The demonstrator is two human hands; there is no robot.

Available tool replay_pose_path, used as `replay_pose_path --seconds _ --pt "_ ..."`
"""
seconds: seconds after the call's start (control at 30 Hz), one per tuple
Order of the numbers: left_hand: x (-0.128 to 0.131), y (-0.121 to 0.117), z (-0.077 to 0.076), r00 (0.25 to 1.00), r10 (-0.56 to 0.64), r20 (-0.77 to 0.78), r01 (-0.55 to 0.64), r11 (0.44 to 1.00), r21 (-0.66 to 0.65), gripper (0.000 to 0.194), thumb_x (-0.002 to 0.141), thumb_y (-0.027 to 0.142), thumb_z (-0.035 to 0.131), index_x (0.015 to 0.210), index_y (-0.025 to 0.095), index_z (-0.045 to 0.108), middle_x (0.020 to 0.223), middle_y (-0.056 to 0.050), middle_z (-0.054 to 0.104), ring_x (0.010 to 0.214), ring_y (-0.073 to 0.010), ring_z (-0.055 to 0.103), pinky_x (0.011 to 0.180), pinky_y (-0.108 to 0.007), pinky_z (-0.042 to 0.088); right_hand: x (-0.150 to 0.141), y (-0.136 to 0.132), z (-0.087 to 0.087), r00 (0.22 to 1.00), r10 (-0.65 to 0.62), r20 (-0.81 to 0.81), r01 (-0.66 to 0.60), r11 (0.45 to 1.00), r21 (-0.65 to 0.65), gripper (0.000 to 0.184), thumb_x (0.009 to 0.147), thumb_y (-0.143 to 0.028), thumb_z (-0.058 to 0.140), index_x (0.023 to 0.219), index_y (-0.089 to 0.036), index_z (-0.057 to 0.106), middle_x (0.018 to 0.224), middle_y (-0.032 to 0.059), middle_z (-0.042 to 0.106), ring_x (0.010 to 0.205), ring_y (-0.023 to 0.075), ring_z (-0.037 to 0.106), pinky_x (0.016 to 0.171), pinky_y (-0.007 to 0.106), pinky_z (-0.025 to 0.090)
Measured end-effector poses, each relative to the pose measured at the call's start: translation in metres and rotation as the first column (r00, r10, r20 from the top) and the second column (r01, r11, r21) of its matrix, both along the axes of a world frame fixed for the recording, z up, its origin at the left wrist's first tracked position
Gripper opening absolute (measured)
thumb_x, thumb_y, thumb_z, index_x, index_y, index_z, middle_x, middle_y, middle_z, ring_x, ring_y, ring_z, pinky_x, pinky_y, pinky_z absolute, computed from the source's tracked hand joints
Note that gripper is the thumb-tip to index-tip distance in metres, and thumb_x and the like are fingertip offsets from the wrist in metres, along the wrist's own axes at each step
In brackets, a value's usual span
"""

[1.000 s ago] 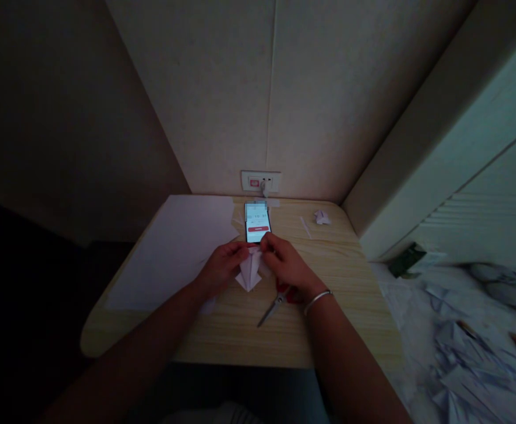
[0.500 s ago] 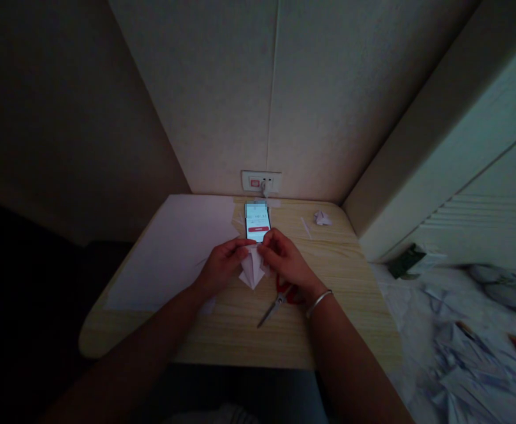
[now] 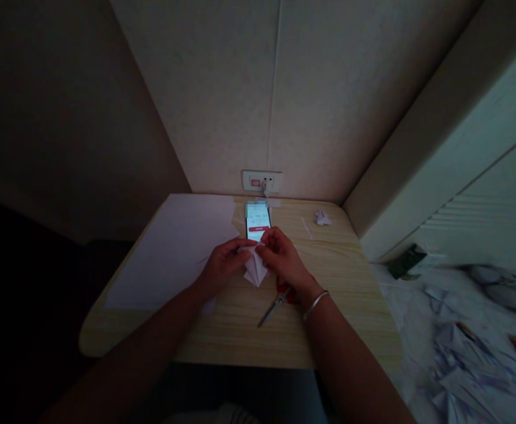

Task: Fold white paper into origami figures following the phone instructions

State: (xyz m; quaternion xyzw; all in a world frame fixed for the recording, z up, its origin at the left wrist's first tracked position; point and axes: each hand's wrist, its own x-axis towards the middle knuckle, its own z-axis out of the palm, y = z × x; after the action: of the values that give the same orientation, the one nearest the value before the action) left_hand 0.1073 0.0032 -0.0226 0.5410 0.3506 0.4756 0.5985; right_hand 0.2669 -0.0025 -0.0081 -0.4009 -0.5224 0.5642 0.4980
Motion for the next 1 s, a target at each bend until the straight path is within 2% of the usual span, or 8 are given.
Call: replay_pose_path --seconds 0.2,0.33,0.43,0.6,0.7,0.8,0.87,1.0 --pt "0.0017 0.0024 -0.0015 0.99 0.107 0.093 -0.095 0.987 -0.126 0.019 0.071 0.034 0.069 0.076 0.015 0.068 0.072 0.0 0.065 0.064 -0.0107 0.054 0.065 -0.024 0.041 -0.0038 -0.001 0.0011 1.0 0.03 0.004 -0.03 0.997 -0.064 0.029 0.073 -0.035 0.068 0.092 -0.023 0.051 0.065 -0.0069 0.053 0.045 0.0065 0.042 0.04 0.019 0.03" --pt "0.0023 0.003 0.0 0.973 0.157 0.17 -0.126 0.976 -0.18 0.02 0.064 0.03 0.074 0.075 0.016 0.064 0.07 0.002 0.062 0.062 -0.0088 0.052 0.063 -0.022 0.04 -0.0009 -0.0014 0.0043 0.996 0.044 0.082 -0.033 0.991 -0.126 0.023 0.074 -0.038 0.066 0.081 -0.018 0.057 0.062 -0.0044 0.054 0.049 0.0075 0.044 0.045 0.021 0.033" --pt "0.0026 0.0034 0.0006 0.976 0.136 0.167 -0.099 0.973 -0.211 0.02 0.062 0.027 0.075 0.072 0.016 0.062 0.068 0.003 0.062 0.061 -0.0085 0.052 0.063 -0.022 0.04 0.0002 -0.0009 0.0048 0.992 0.055 0.111 -0.04 0.99 -0.132 0.023 0.071 -0.037 0.068 0.072 -0.017 0.057 0.06 -0.0045 0.053 0.05 0.0076 0.042 0.047 0.022 0.03" --pt "0.0018 0.0041 -0.001 0.989 0.116 0.089 -0.094 0.97 -0.226 0.018 0.058 0.022 0.076 0.068 0.015 0.061 0.066 0.003 0.062 0.061 -0.0085 0.053 0.062 -0.022 0.04 -0.0008 -0.0004 0.0056 0.994 0.016 0.106 -0.003 0.993 -0.122 0.02 0.07 -0.035 0.067 0.068 -0.017 0.058 0.057 -0.0047 0.052 0.05 0.0079 0.041 0.049 0.022 0.03" --pt "0.0011 0.0036 -0.0006 0.991 0.087 0.101 -0.06 0.968 -0.245 0.019 0.059 0.022 0.076 0.069 0.015 0.062 0.067 0.003 0.063 0.061 -0.0086 0.054 0.063 -0.022 0.041 -0.0008 -0.0008 0.0069 0.995 0.003 0.104 0.01 0.992 -0.123 0.019 0.071 -0.035 0.067 0.068 -0.018 0.06 0.057 -0.0039 0.053 0.05 0.0082 0.042 0.048 0.022 0.032" --pt "0.0009 0.0031 -0.0002 0.988 0.07 0.137 -0.029 0.959 -0.283 0.022 0.063 0.031 0.075 0.07 0.014 0.062 0.066 0.001 0.063 0.06 -0.0097 0.054 0.062 -0.024 0.041 -0.0004 -0.0013 0.0078 0.995 -0.034 0.093 0.046 0.991 -0.128 0.018 0.072 -0.036 0.067 0.072 -0.018 0.064 0.06 -0.0025 0.057 0.052 0.0094 0.046 0.049 0.023 0.035" --pt "0.0008 0.0033 -0.0002 0.984 0.087 0.154 -0.038 0.955 -0.296 0.025 0.064 0.034 0.075 0.072 0.014 0.063 0.068 0.001 0.063 0.061 -0.0106 0.055 0.062 -0.025 0.043 -0.0005 -0.0016 0.0077 0.998 -0.011 0.063 0.019 0.99 -0.14 0.019 0.072 -0.035 0.068 0.078 -0.018 0.065 0.066 -0.0011 0.061 0.056 0.0108 0.051 0.052 0.023 0.038" --pt "0.0012 0.0035 0.0008 0.981 0.097 0.17 -0.04 0.95 -0.311 0.024 0.061 0.03 0.077 0.073 0.014 0.064 0.069 0.001 0.064 0.062 -0.0102 0.055 0.064 -0.025 0.042 -0.001 -0.0014 0.0054 0.999 0.043 -0.01 -0.044 0.987 -0.152 0.025 0.067 -0.032 0.073 0.087 -0.019 0.065 0.077 -0.0001 0.065 0.064 0.0119 0.056 0.059 0.024 0.043"
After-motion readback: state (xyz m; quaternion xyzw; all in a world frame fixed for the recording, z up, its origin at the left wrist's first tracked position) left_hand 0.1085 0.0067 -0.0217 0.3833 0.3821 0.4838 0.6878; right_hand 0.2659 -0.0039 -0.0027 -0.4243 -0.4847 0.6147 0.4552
